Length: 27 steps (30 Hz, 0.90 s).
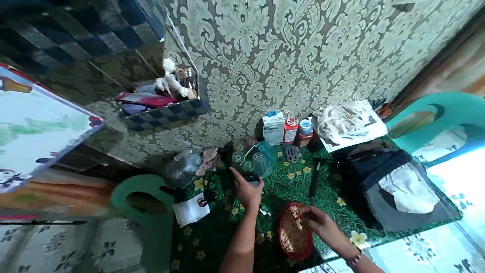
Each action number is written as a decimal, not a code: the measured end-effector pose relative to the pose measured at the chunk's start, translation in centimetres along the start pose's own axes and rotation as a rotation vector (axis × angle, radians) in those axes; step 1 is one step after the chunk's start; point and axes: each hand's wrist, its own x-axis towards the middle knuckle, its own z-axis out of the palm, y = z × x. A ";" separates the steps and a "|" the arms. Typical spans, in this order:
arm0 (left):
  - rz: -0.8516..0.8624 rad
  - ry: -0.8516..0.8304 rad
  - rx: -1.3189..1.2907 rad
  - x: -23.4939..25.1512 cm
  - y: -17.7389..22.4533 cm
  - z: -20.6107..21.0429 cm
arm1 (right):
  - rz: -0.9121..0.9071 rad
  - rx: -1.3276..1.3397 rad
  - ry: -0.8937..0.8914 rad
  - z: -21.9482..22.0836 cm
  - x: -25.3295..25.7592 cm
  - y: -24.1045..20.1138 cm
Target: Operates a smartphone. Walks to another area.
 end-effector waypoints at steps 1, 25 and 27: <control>0.018 -0.053 -0.016 -0.5 0.5 -1.6 | -0.050 -0.013 0.012 0.7 0.6 -0.8; 0.571 -0.722 -0.836 -5.3 -0.3 -27.6 | -0.265 0.853 -0.437 15.8 -9.3 -11.9; 0.572 -0.724 -0.852 -5.6 -0.4 -28.4 | -0.281 0.873 -0.457 16.2 -9.8 -12.4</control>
